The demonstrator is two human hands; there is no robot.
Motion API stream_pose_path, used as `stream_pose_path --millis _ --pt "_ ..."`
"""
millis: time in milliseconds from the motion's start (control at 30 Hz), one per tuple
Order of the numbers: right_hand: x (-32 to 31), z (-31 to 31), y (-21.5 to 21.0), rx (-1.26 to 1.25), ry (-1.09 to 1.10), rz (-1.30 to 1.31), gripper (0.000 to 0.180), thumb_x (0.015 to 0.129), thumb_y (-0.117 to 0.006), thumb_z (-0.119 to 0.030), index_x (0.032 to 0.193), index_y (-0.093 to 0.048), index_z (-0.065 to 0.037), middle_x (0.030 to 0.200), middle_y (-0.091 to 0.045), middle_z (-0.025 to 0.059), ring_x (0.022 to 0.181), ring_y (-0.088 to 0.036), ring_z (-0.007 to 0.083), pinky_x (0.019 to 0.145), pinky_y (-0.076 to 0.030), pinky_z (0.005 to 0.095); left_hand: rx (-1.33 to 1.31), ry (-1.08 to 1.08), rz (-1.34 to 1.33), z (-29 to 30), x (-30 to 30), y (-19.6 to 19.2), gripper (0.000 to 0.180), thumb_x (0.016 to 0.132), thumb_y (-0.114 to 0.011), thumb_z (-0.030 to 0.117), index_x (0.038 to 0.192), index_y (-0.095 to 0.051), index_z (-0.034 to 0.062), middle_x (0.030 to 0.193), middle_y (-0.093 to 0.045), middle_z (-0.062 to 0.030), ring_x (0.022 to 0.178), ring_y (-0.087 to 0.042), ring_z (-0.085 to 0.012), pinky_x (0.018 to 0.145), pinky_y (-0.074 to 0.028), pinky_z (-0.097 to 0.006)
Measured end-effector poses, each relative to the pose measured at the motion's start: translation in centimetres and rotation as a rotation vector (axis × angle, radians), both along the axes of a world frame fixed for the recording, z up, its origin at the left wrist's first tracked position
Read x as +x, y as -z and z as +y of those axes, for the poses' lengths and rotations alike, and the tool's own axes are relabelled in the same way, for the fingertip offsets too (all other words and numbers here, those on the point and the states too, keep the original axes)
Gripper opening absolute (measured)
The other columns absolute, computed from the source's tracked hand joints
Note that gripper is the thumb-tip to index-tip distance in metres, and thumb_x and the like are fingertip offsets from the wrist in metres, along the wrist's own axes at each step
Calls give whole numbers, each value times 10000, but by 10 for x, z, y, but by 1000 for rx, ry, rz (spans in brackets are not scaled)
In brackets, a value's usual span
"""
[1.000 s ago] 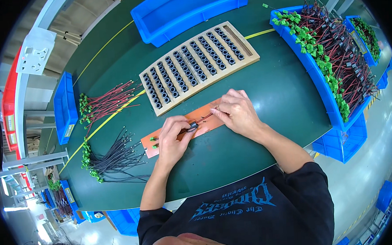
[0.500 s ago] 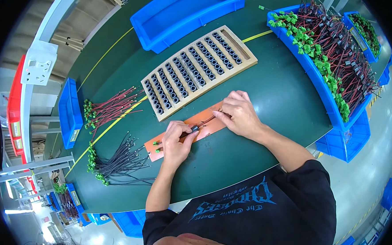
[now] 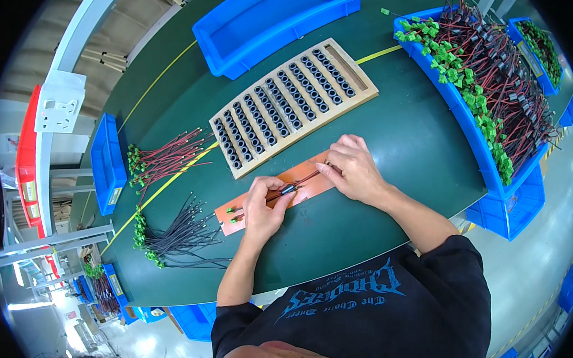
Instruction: The person assembles wire harnesses by hand at a factory workstation. They pick up black and red wires with green connectors, insert them into a small cylindrical component, and use a crimping tool to secure the connection. The finished units are placed into a blue bin.
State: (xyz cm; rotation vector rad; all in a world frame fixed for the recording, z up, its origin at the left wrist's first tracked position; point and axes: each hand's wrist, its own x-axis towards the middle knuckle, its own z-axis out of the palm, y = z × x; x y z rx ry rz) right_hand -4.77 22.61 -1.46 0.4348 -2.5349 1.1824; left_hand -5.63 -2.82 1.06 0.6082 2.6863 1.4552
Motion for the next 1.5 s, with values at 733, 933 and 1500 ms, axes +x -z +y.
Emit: stream_pose_path --millis 733,933,1500 --pt "-1 8 1 -82 48 -37 152 969 -718 -187 911 -747 -50 736 -559 57 828 -541 267 834 -430 416 -333 703 -516 59 -101 -38 201 1000 -706 167 991 -789 -15 801 -762 -67 699 -661 -129 679 -548 -323" --pt "-1 10 0 -97 28 -67 132 964 -723 -178 945 -778 -59 749 -595 53 831 -551 255 845 -434 409 -235 644 -525 64 -92 -20 176 985 -718 109 851 -780 14 673 -699 -29 597 -604 -93 584 -505 -301" --pt "-8 16 5 -197 15 -130 290 968 -741 -202 765 -653 -15 689 -543 62 760 -503 254 780 -430 407 -383 330 -143 -56 -63 -67 194 990 -674 134 1080 -760 -14 985 -762 -121 894 -718 -277 860 -564 -372"
